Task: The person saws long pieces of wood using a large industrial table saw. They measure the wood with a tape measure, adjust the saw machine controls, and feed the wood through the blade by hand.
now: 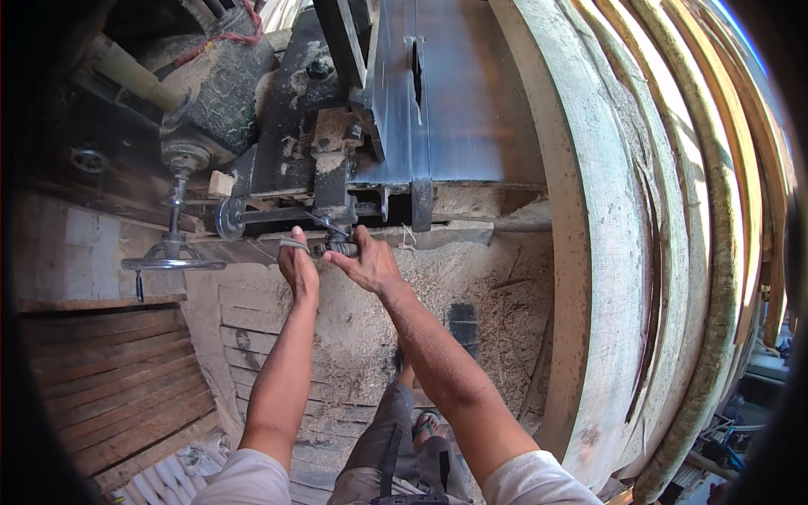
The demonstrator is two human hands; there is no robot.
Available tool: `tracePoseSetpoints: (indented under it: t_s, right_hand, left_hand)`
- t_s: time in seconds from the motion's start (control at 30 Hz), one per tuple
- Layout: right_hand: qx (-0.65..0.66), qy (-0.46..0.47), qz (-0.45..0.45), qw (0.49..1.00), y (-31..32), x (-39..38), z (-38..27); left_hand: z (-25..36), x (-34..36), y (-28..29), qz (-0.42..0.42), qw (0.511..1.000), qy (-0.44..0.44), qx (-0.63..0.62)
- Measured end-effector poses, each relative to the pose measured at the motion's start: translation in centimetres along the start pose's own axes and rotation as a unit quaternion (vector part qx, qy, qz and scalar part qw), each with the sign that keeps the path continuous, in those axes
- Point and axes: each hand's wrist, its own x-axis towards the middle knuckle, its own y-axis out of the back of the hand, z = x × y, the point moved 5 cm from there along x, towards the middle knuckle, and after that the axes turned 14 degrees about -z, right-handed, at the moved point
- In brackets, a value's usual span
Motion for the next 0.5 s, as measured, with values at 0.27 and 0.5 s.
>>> tracePoseSetpoints:
  t_s: [0.27, 0.5]
  right_hand:
    - [0.01, -0.046, -0.02, 0.999, 0.2, -1.2, -0.1]
    - [-0.081, 0.077, 0.131, 0.985, 10.1, -27.4, -5.0]
  left_hand:
    - [9.2, -1.4, -6.0, -0.136, 0.614, -0.3, 0.717]
    - [10.1, -5.3, -3.6, -0.036, 0.7, -0.404, 0.588]
